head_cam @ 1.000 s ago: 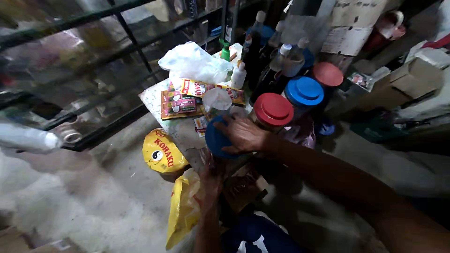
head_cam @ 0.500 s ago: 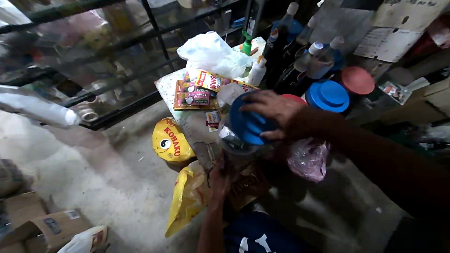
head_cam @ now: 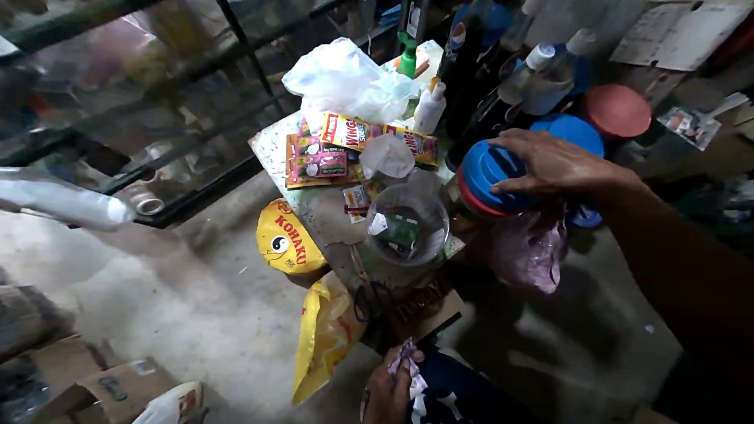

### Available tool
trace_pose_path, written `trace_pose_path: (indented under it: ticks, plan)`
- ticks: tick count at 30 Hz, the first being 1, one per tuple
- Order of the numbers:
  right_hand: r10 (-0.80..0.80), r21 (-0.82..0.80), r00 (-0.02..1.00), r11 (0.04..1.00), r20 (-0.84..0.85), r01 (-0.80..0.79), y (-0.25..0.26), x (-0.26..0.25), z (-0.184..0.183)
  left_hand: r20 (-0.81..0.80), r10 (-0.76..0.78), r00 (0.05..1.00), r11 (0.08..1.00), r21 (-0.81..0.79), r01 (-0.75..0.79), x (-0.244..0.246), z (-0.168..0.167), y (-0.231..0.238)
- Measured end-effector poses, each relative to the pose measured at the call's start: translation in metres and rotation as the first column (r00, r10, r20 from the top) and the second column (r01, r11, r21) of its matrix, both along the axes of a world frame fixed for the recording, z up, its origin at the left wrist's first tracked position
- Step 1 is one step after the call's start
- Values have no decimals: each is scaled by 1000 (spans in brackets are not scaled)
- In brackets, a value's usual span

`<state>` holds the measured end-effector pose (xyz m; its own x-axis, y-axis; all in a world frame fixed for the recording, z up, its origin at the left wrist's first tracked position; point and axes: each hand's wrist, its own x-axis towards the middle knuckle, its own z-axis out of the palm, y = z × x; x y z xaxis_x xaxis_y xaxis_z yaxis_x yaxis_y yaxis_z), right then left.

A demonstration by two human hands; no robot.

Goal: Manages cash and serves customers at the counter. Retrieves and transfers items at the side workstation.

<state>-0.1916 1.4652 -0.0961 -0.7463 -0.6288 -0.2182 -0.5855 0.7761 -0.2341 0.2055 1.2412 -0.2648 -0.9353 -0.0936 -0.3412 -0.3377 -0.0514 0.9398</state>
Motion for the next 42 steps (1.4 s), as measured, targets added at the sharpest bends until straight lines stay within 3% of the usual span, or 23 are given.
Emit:
trace_pose_path:
  ticks: [2, 4, 6, 8, 10, 13, 16, 19, 23, 27, 30, 32, 35, 37, 38, 40, 42]
  plan:
    - [90, -108, 990, 989, -112, -102, -23, 21, 1, -18, 9, 1000, 1000, -25, -10, 3, 3, 1]
    - [142, -174, 984, 972, -110, -159, -71, 59, -1, -56, 13, 998, 1000, -27, -15, 3, 4, -1]
    - [152, -62, 985, 987, 77, -147, -124, 93, -13, -81, 29, 996, 999, -27, -31, 0, 6, -5]
    - [109, 152, 963, 977, 246, -149, -164, 103, -40, -114, 95, 989, 995, 11, -95, -5, 8, -7]
    - [23, 351, 951, 926, 307, -136, -189, 97, -64, -156, 180, 971, 981, 101, -166, -10, 3, -12]
    - [-11, 422, 947, 897, 321, -133, -195, 85, -87, -141, 306, 942, 948, 134, -288, -32, -4, -30]
    - [-40, 424, 946, 899, 323, -107, -193, 81, -88, -81, 391, 917, 919, -17, -394, -75, -2, -61]
    - [-97, 436, 952, 899, 290, -41, -190, 87, -55, -60, 426, 903, 899, -82, -430, -128, -6, -93]
    - [-33, 353, 989, 935, 147, -21, -165, 104, -14, 63, 414, 908, 892, -229, -391, -199, -5, -126]
    - [7, 278, 998, 960, -56, 9, -133, 121, 13, -65, 280, 958, 907, -307, -287, -241, -26, -147]
    - [74, 51, 974, 997, -214, -64, -99, 129, 15, -133, 220, 966, 882, -396, -255, -246, -35, -157]
    - [47, -49, 975, 997, -219, -59, -85, 135, 17, -148, 254, 956, 874, -387, -292, -236, -39, -160]
    - [-8, -59, 993, 998, -115, 1, -70, 155, 30, -261, 242, 934, 843, -420, -336, -200, -29, -161]
    - [97, -167, 985, 979, -142, -120, -62, 176, 26, -448, 100, 889, 859, -413, -305, -158, 2, -152]
    - [171, -204, 972, 958, -158, -202, -63, 187, 22, -504, -20, 863, 886, -410, -218, -136, 25, -142]
    - [320, -246, 946, 914, -49, -322, -78, 212, 19, -501, -297, 813, 897, -438, 57, -101, 66, -121]
    - [447, -269, 894, 864, 18, -426, -96, 232, 15, -480, -459, 748, 861, -449, 239, -79, 80, -102]
